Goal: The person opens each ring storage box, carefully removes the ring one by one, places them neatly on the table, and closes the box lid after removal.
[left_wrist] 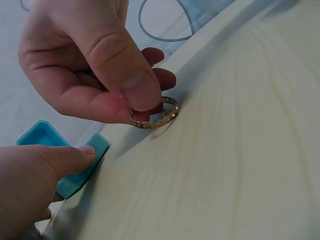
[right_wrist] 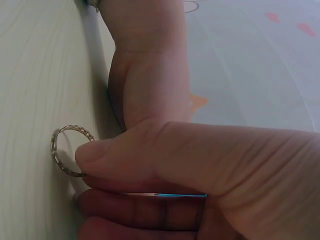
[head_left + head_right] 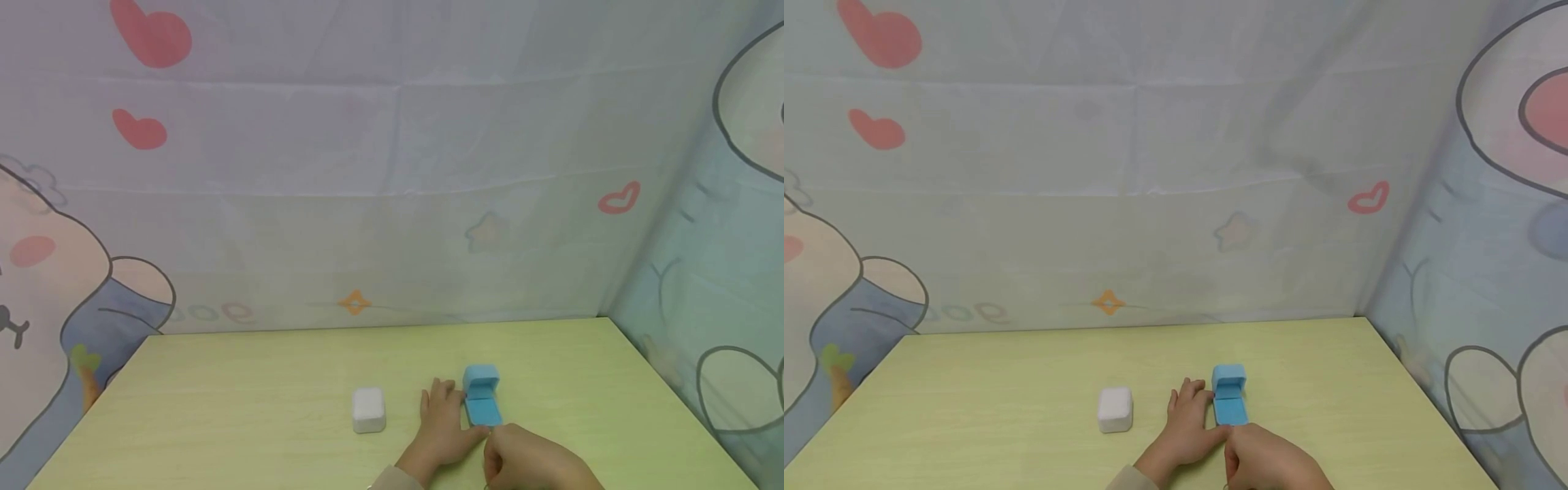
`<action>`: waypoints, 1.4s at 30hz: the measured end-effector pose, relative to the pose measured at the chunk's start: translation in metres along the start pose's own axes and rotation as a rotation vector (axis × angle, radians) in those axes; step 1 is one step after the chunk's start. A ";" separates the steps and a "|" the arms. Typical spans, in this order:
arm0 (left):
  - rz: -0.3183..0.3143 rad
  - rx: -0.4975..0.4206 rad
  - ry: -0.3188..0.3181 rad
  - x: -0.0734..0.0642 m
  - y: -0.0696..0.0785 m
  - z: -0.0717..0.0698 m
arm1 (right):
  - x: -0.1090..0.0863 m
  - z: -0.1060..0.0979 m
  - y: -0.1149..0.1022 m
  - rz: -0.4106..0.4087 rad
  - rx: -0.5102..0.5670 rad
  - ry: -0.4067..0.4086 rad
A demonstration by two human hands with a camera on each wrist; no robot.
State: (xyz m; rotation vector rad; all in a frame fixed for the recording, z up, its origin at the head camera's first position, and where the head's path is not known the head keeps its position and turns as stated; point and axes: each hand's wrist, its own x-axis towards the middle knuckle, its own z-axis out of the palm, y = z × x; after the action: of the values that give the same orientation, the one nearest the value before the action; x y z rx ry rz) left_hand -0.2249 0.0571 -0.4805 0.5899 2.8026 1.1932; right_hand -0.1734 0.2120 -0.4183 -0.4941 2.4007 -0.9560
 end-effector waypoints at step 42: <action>-0.011 -0.022 0.001 0.001 -0.001 0.001 | -0.006 -0.022 0.002 -0.027 -0.114 0.082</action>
State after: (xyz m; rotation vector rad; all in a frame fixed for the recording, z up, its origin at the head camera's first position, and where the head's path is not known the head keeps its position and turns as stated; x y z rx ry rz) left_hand -0.2262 0.0575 -0.4824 0.5720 2.7858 1.2204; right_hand -0.1817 0.2280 -0.4035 -0.5400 2.5384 -0.8699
